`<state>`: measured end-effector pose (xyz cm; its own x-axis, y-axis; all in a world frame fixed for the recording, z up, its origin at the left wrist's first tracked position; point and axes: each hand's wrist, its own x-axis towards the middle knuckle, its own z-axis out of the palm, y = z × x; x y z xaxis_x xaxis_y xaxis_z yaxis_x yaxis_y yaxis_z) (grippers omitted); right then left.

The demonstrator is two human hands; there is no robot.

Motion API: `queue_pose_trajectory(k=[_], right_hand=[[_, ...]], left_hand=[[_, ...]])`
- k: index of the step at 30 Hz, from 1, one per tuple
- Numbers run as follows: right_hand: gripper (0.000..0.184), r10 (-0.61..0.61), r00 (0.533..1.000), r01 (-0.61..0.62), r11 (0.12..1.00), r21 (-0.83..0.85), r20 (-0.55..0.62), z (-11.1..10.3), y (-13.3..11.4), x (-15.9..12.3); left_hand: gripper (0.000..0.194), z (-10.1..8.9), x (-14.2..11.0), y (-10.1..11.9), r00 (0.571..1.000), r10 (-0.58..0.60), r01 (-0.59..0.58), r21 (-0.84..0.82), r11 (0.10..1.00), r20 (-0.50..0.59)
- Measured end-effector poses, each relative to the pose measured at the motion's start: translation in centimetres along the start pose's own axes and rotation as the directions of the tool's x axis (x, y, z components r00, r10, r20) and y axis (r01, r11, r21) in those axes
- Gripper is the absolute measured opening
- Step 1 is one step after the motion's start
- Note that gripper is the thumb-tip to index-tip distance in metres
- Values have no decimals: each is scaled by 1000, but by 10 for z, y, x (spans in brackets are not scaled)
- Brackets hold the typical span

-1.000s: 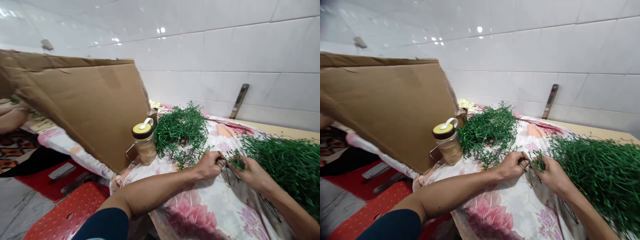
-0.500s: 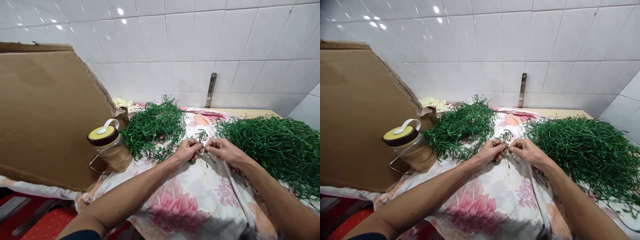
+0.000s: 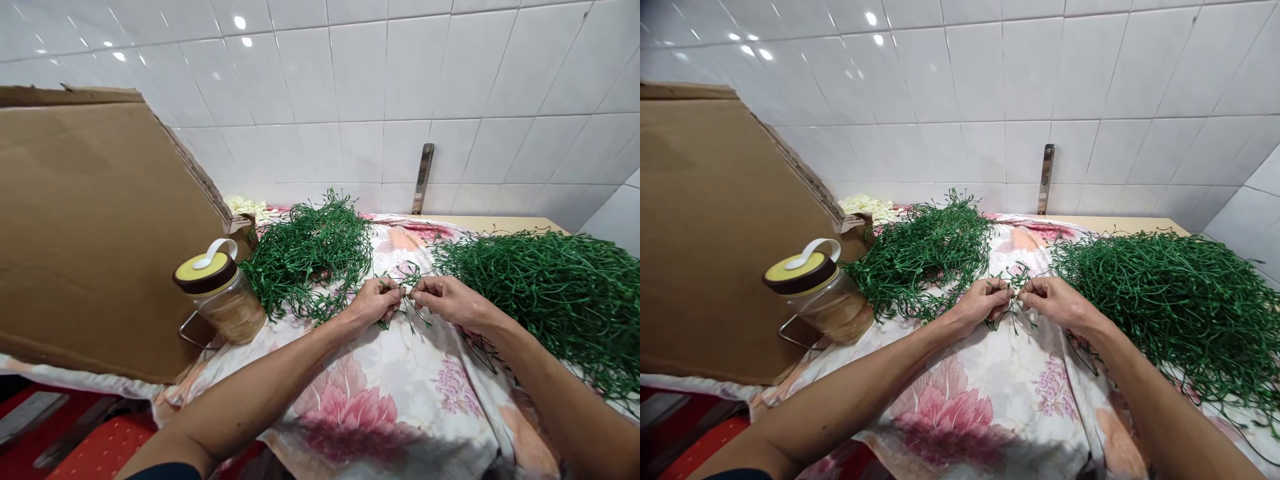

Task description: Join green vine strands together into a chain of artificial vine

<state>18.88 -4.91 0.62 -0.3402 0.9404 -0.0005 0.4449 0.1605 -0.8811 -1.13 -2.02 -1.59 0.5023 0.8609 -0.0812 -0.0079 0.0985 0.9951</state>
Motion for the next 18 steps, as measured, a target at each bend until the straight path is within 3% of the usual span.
queue_pose_trajectory(k=[6,18], right_hand=[[27,-34,996,15,977,-211,-88,-4,0,0],[32,-60,989,26,971,-239,-136,7,-1,2]], left_hand=[[43,3,-1,1,999,-28,28,9,1000,-24],[33,1,4,-12,996,38,-29,101,994,-84]])
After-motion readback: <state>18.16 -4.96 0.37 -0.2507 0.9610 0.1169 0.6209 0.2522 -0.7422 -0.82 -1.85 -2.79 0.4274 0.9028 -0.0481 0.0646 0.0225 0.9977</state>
